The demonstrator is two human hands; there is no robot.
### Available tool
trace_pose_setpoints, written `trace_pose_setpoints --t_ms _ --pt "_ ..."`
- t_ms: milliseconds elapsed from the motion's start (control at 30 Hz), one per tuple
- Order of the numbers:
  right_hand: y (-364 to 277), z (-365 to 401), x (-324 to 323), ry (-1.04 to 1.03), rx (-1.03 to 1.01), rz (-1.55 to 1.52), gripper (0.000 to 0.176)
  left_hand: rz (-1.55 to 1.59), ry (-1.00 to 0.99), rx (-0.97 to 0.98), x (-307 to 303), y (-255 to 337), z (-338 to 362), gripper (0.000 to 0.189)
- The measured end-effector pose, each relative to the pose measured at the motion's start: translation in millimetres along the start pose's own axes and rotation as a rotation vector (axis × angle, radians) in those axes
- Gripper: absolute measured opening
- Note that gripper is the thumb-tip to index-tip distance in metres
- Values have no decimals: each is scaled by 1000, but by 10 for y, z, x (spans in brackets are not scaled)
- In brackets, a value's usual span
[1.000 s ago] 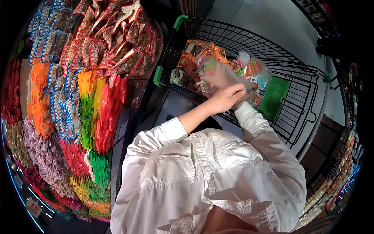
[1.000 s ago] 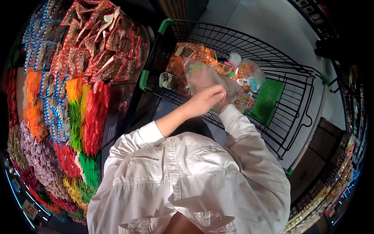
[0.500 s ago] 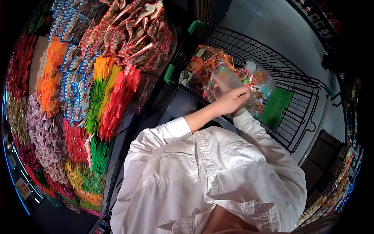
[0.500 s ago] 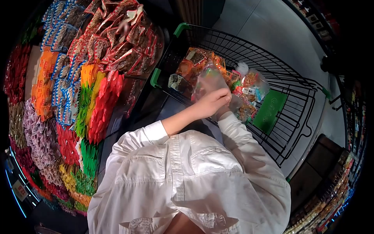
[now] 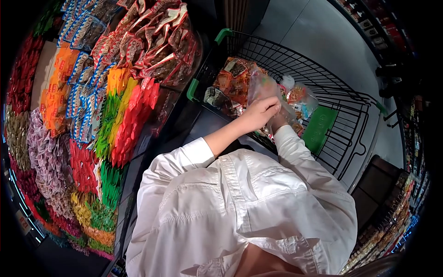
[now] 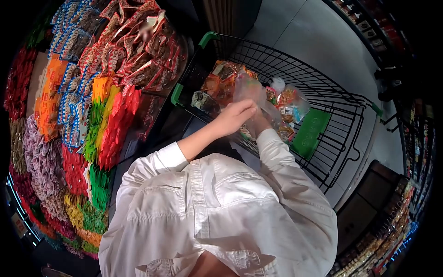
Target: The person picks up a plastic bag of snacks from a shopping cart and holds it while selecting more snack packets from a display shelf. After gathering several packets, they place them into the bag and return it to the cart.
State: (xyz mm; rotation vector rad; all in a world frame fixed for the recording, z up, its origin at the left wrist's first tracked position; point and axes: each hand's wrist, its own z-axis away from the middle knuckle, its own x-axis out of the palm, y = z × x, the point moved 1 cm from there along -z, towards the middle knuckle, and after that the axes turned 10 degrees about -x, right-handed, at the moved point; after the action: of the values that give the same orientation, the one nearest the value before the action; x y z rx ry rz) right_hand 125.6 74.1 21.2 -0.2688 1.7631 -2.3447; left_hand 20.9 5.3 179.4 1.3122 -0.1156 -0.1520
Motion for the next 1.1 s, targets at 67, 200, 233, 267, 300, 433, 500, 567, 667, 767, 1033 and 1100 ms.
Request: trace_pose_setpoints --t_ms 67,200,233,267,300,433,500,567,667,767,1033,1100 --pt "7 28 -36 -30 124 -222 21 -17 97 -23 -78 15 -25 16" --pt "61 -261 -151 -63 292 -473 20 -23 177 -94 -176 -48 -117 15" --pt "97 -430 -231 -136 8 249 21 -19 217 -68 -190 -110 -154 14" --pt "151 -526 -302 -197 -279 971 22 -49 285 -42 -210 -266 -226 14" --pt "-63 -502 -266 -311 -226 1231 28 30 297 -134 -248 -450 -294 14" --pt "107 -290 -363 -163 -215 938 27 139 313 -517 -377 -1143 -323 16" --pt "105 -167 -325 -280 -128 1092 27 82 363 -529 -409 -1366 -297 16" --pt "262 -135 -353 -459 -38 1258 33 76 422 -540 -449 -1542 -266 18" --pt "209 0 -360 -373 -354 1199 38 35 396 -576 -511 -1619 -249 18" --pt "-97 100 -366 -228 -426 926 41 23 500 -576 -552 -1707 -249 20" --pt "-807 78 -440 -108 -180 39 32 577 427 -356 -528 -800 -1 44" --pt "-1049 34 -409 -70 -166 -39 33 633 361 -316 -449 -691 3 55"
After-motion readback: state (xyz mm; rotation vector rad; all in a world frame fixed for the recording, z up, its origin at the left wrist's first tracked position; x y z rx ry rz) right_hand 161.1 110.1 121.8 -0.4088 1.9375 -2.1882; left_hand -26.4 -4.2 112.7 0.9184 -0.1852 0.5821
